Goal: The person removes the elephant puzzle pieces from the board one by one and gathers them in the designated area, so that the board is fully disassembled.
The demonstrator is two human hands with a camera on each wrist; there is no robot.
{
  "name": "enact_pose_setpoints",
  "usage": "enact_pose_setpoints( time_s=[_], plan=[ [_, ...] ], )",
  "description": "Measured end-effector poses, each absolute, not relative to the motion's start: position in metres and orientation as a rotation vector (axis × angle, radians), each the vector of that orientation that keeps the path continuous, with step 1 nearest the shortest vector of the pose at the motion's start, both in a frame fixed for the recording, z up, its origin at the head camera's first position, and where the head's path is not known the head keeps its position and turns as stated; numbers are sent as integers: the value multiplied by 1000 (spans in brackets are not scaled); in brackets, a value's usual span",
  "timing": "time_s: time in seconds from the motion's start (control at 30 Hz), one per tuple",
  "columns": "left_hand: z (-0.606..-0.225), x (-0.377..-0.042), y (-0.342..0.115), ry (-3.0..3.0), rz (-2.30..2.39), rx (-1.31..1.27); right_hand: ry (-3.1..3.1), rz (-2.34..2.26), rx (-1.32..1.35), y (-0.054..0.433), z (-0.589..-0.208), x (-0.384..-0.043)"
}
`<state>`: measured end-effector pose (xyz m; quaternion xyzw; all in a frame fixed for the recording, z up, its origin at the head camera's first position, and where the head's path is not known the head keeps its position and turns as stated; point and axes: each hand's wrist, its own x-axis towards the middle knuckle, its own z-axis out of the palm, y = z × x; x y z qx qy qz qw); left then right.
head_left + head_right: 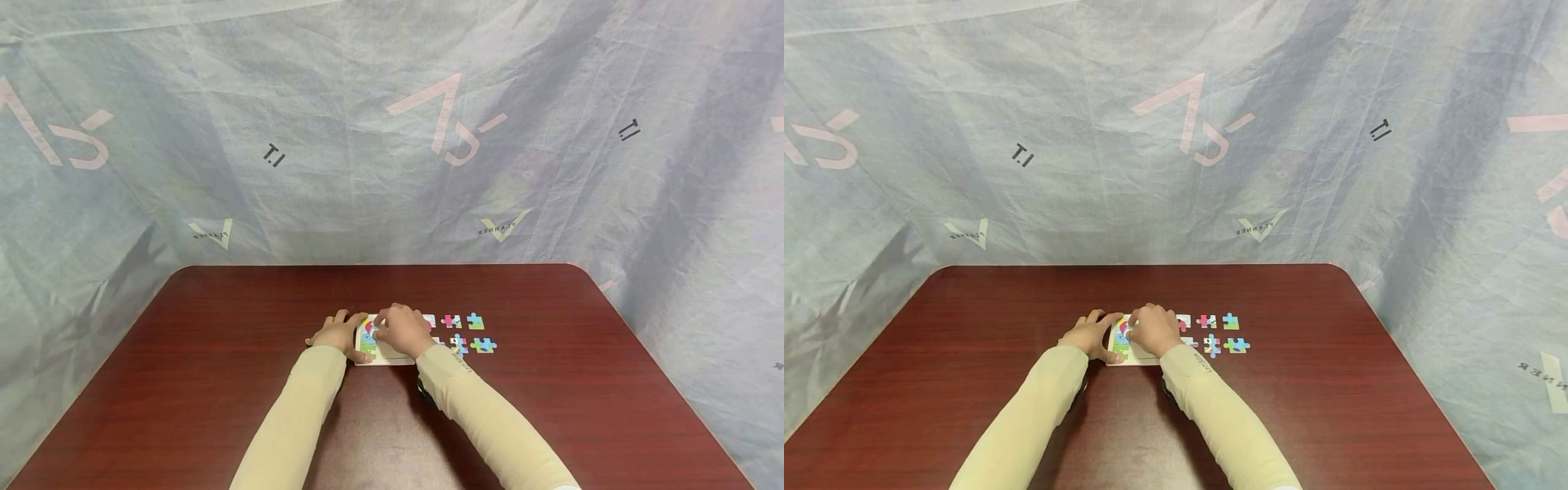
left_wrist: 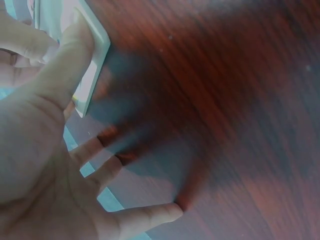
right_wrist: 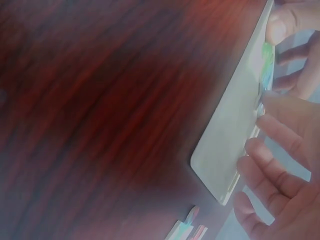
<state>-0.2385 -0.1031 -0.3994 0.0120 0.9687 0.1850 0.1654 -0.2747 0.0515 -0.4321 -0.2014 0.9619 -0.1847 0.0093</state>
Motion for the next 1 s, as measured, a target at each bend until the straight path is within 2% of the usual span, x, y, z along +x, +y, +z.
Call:
enact_pose_setpoints(
  time_s=[1.0],
  plan=[
    [-401, -239, -102, 2758, 549, 32, 3058, -585, -639, 49, -432, -276]
  ],
)
